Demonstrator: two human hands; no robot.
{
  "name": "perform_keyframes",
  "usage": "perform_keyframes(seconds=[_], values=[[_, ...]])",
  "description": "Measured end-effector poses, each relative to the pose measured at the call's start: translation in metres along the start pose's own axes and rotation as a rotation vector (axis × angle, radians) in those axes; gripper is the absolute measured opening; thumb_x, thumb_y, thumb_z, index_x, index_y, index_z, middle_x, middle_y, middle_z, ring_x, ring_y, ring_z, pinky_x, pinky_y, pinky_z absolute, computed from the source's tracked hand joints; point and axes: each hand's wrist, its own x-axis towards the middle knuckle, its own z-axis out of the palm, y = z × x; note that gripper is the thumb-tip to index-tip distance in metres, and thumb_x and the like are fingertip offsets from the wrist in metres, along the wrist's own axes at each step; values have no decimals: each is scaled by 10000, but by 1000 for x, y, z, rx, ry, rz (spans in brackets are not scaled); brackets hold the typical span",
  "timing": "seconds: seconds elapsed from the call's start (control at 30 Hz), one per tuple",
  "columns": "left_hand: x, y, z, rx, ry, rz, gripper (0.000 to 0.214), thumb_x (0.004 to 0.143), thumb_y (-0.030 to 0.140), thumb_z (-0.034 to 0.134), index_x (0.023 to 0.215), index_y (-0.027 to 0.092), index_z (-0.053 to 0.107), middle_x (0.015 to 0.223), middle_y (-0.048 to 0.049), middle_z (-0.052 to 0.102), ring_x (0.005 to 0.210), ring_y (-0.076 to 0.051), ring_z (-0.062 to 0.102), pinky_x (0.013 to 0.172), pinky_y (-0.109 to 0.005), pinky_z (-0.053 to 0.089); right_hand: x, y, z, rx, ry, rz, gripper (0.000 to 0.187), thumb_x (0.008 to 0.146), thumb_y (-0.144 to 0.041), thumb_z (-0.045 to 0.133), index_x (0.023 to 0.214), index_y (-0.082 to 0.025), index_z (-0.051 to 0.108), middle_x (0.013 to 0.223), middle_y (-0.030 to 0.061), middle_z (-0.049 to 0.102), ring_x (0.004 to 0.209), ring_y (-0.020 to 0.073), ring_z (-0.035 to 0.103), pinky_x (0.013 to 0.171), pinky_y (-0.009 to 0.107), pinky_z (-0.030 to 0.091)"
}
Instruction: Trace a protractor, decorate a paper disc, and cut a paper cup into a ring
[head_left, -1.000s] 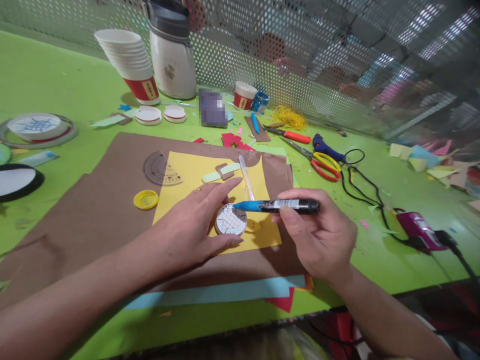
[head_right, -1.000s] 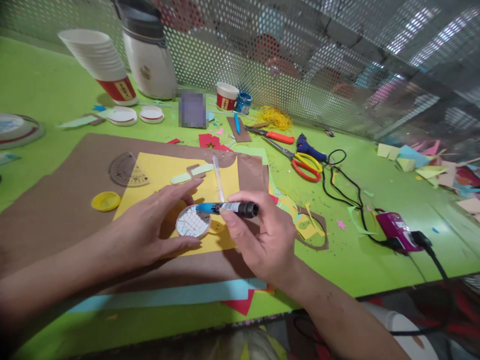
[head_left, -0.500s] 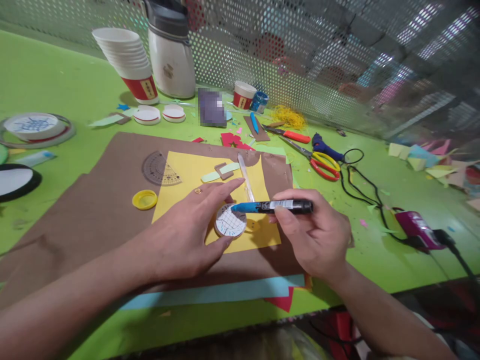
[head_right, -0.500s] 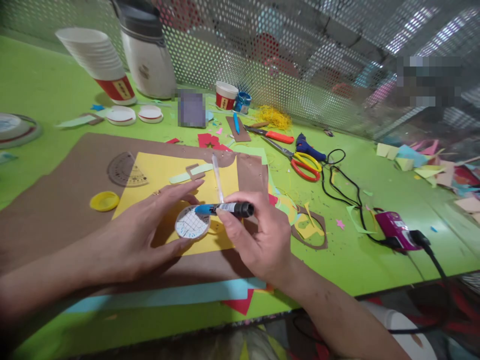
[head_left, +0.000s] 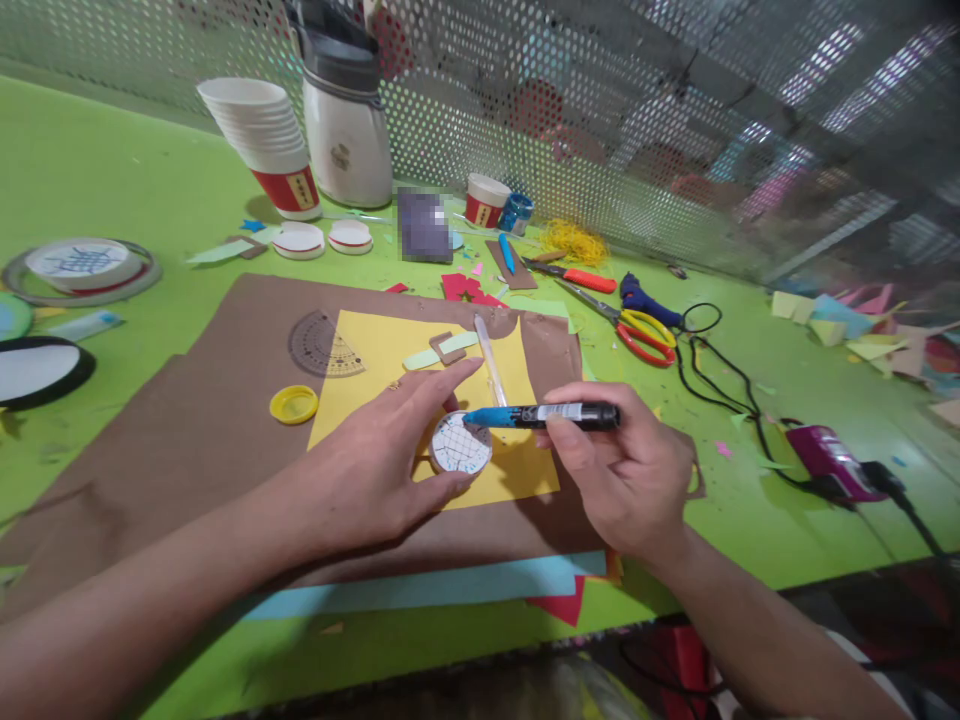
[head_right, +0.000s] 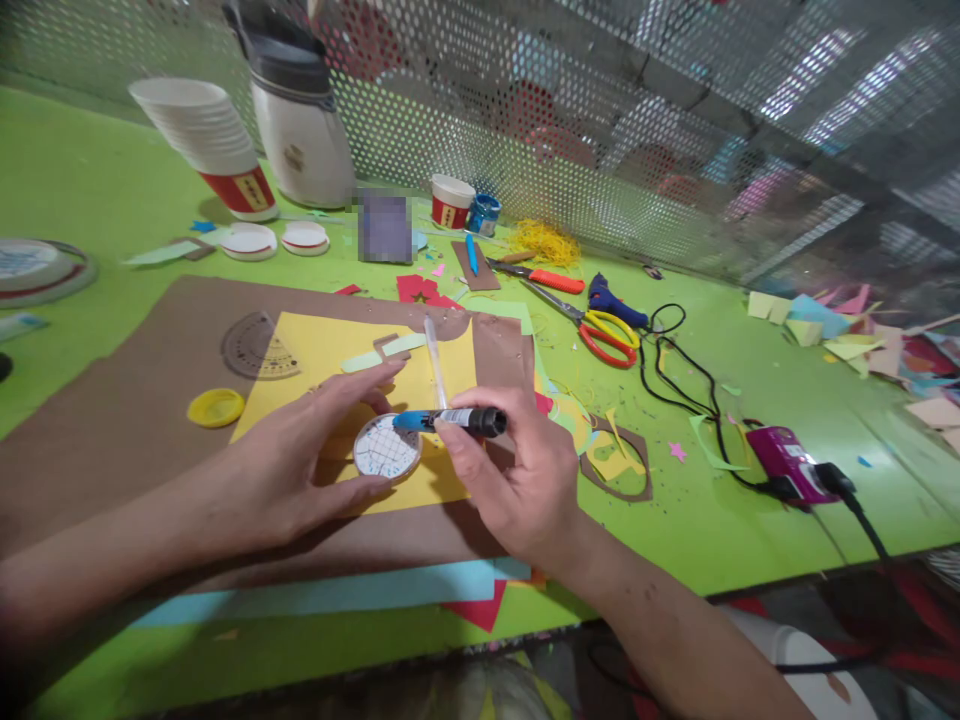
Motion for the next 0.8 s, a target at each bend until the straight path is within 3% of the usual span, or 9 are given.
perform_keyframes(seconds=[0.23,0.43,0.6,0.8], values=[[1,-3,1,-2,-3,5,852,825,274,654,1555,301,216,1432,-102,537,1185,-292,596,1042,-475,467,0,-1,-1,9,34,-2,159,884,-182,696,1035,-229,672,796,-32,730,631,124,719,626,235,581],[1,-3,1,-13,-15,-12,859,838,307,657,1566,298,201,1445,-122,529,1197,-304,607,1024,-479,488,-1,1,2,16,-26,8,163,884,-190,705,1037,-231,666,836,-26,727,656,122,724,625,222,579],[1,-3,1,7,-35,-6,861,849,291,650,1568,298,175,1487,-113,498,1215,-286,598,1050,-463,472,0,-1,2,1,31,-8,166,888,-174,697,1042,-230,671,804,-34,732,647,120,725,629,219,574],[2,-3,0,14,-41,0,865,853,286,650,1565,302,160,1479,-109,497,1213,-277,593,1053,-456,470,-1,2,3,-24,1,-7,158,894,-205,697,1045,-237,666,842,-20,735,653,136,733,622,240,591]])
